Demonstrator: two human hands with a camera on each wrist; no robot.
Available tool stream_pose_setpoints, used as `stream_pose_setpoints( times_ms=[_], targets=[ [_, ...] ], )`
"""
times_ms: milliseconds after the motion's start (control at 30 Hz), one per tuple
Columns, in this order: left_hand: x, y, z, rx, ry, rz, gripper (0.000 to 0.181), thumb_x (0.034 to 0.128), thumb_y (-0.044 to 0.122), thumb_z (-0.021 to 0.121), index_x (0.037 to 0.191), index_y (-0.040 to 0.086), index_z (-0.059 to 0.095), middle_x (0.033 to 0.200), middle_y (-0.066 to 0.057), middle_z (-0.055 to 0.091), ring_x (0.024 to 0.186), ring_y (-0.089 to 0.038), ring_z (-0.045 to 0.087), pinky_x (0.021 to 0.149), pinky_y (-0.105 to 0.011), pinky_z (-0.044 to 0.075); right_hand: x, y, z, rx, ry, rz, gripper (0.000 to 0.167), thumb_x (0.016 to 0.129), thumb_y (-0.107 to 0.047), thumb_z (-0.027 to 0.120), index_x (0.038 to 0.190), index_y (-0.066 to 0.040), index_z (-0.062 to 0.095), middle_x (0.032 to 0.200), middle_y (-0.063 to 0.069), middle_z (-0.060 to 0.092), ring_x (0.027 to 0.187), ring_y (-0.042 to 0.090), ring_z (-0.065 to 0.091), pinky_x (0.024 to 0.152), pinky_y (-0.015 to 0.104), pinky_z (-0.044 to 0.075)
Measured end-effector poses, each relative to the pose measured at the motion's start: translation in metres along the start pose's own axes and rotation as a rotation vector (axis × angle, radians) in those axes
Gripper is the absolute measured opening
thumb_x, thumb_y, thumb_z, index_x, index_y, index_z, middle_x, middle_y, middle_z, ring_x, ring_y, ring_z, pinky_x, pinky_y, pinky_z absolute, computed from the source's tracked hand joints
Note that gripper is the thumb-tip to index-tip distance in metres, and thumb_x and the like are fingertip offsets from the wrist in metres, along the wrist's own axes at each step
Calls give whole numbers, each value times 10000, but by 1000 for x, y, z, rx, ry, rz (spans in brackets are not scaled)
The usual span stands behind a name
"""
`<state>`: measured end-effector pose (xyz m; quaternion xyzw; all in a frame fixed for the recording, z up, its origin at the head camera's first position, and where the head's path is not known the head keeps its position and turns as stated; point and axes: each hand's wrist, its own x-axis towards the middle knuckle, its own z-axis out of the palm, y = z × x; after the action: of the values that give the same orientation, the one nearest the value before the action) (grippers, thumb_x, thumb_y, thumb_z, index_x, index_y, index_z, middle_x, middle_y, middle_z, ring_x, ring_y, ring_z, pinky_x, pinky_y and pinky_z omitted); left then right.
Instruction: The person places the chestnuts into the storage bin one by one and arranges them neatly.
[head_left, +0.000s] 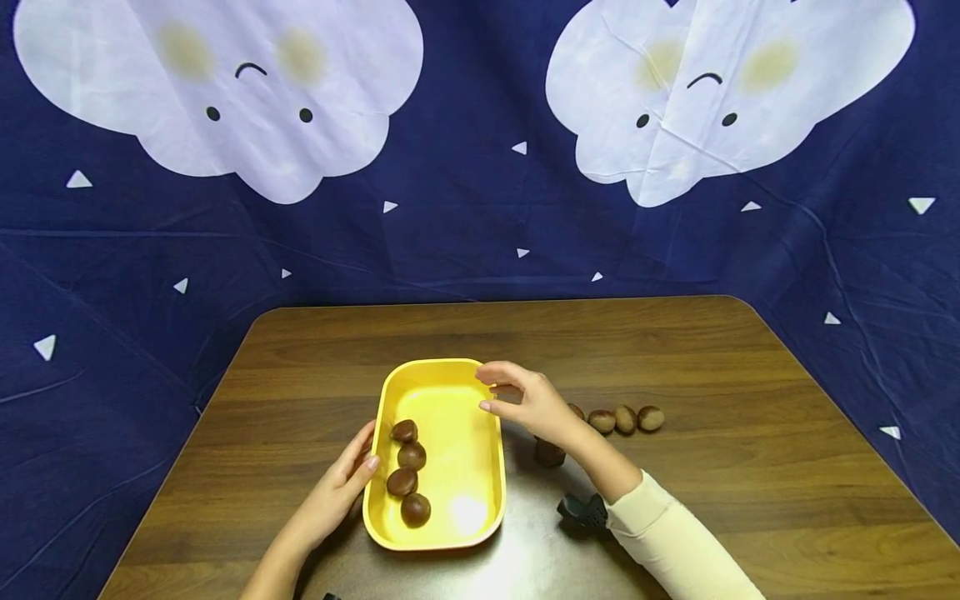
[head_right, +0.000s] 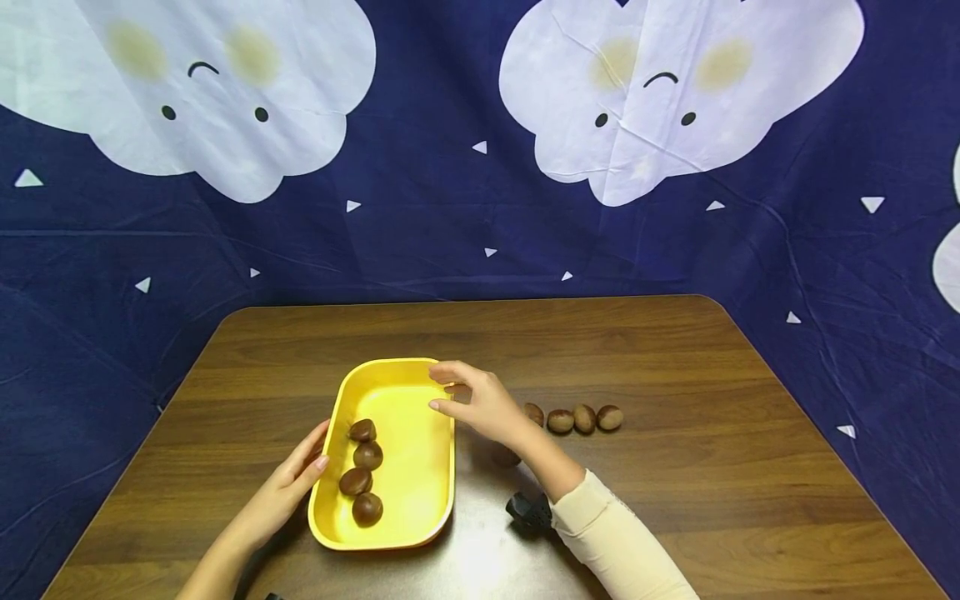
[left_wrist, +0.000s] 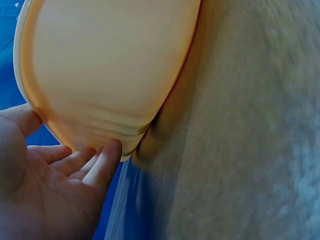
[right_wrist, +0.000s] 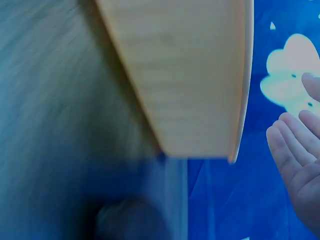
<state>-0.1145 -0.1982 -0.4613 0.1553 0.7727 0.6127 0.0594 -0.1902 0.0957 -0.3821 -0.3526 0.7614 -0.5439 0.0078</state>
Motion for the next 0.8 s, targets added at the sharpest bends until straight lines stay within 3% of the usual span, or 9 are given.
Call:
stream_pose_setpoints(
  times_ms=[233,400,800],
  targets=[
    [0,0,0,-1,5,-6,527,971,136,398,1427,29,157,1385,-259,272,1225,-379,315,897,-151,331,-28,13,-15,-48,33,70,387,802,-2,653,1152,85,511,1114,252,556,1013,367,535,858,459,426],
    [0,0,1,-1,3,-8,528,971,133,397,1427,25,154,1386,-262,267,1224,-382,315,897,-151,332,-45,17,-21,-80,32,144,376,798,-29,667,1138,65,535,1103,178,581,987,322,555,832,466,441],
    [0,1,1,5,5,0,521,970,128,397,1425,27,165,1380,-262,279,1219,-380,323,896,-155,338,-74,34,-28,-139,12,194,341,791,-11,666,1095,87,547,1051,221,583,941,365,557,817,474,439]
  ],
)
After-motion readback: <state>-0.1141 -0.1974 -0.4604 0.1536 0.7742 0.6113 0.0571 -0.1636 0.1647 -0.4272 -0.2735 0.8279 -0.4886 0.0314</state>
